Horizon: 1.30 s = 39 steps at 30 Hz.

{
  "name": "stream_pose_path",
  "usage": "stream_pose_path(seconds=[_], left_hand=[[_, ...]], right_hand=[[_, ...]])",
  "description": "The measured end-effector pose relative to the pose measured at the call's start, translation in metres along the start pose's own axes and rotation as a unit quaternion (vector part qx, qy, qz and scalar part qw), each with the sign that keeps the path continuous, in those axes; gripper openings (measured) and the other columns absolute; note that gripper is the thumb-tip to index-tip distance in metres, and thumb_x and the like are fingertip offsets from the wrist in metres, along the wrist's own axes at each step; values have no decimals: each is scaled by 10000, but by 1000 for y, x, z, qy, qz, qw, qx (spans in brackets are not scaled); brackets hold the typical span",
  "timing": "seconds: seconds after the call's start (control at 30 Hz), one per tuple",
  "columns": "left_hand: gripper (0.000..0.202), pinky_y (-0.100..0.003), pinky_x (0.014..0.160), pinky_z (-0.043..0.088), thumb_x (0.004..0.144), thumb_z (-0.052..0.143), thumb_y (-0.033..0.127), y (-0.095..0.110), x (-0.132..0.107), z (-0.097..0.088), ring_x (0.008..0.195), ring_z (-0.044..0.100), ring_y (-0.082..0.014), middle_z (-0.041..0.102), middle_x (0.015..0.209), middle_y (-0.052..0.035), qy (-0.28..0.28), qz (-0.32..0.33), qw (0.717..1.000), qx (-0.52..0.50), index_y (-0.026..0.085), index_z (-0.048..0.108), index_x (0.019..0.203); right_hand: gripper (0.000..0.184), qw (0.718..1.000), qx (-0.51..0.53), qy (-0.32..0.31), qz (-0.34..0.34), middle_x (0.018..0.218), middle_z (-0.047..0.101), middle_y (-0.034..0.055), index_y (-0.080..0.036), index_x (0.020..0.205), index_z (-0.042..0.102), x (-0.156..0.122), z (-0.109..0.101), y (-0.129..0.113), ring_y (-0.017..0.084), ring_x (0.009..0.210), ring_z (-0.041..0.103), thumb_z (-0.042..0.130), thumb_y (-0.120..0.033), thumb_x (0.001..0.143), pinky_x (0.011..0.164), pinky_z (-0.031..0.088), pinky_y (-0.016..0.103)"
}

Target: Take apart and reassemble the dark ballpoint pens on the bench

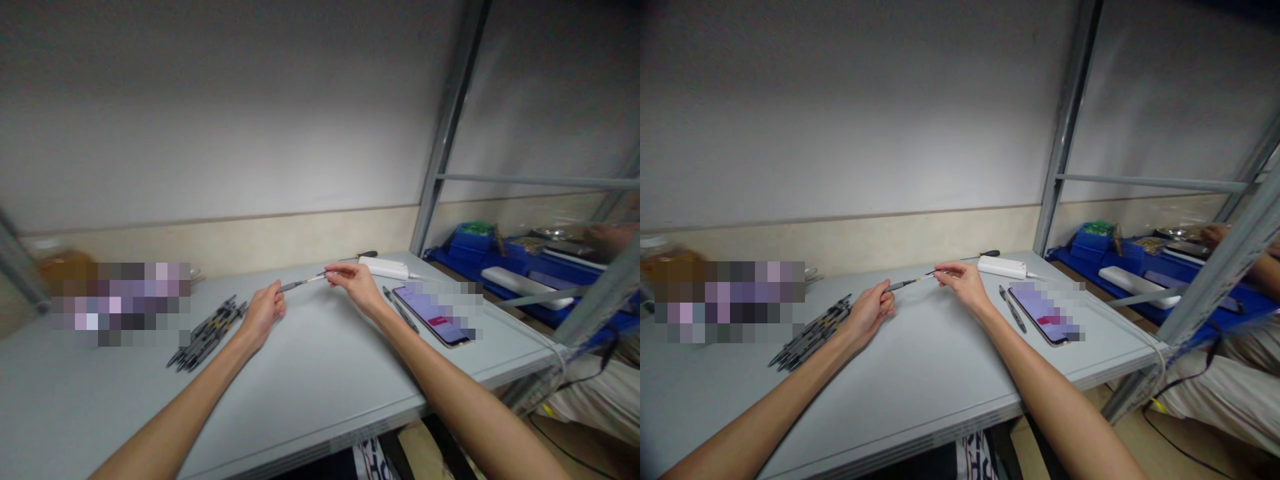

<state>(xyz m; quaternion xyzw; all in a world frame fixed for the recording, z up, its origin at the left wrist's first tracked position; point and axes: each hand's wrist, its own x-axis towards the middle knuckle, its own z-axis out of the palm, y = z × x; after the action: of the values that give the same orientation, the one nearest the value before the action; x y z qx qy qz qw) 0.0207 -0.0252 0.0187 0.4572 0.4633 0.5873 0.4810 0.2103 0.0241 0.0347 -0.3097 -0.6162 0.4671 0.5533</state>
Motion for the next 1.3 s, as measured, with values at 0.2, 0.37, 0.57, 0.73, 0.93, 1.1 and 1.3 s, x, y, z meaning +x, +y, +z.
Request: stream_pose_path(seconds=[0.2,0.37,0.57,0.73,0.93,1.1,1.3], left_hand=[[421,-207,435,294,742,517,473,-5,1,-1,374,237,-55,239,398,100,-21,-1,1000,0,202,312,494],[391,-206,469,318,731,538,512,-9,5,-7,421,343,-75,362,443,66,-36,42,998,31,164,464,569],[313,-208,526,337,715,593,441,-6,3,-8,516,436,-98,519,559,5,-30,142,982,122,153,557,599],[283,-213,551,355,662,642,424,0,2,-7,529,460,-108,566,578,-7,-15,125,986,106,154,576,609],[281,-203,522,340,650,646,410,-1,9,-12,503,445,-95,545,547,5,6,111,990,84,151,558,587],[276,-206,533,348,640,656,409,-1,8,-12,517,452,-98,551,562,0,-2,106,992,70,148,568,610],[272,-201,528,351,658,643,406,0,7,-11,516,455,-93,549,563,5,-7,113,991,72,148,565,620]], right_hand=[[291,1000,-11,-12,-3,624,624,19,-127,796,679,-1,1,-1,111,556,547,721,-320,583,595,438,263],[306,998,-47,-35,3,549,569,-8,-128,740,654,-3,2,-2,86,475,468,675,-411,626,504,381,229],[512,978,-206,-27,35,352,397,-38,-154,424,488,-4,2,-2,66,354,328,488,-552,744,412,256,217],[609,975,-214,-15,54,368,460,5,-141,469,545,-3,1,-1,92,372,419,349,-621,788,419,314,219],[369,988,-148,-41,-12,631,580,10,-157,826,611,-2,0,-5,127,563,530,586,-497,686,415,357,194],[448,977,-207,-56,-4,430,452,-32,-155,519,525,-3,0,-4,80,387,408,466,-524,768,428,327,214],[588,974,-205,-73,56,379,449,-7,-143,489,542,-2,-2,-2,80,345,410,354,-608,796,384,319,209]])
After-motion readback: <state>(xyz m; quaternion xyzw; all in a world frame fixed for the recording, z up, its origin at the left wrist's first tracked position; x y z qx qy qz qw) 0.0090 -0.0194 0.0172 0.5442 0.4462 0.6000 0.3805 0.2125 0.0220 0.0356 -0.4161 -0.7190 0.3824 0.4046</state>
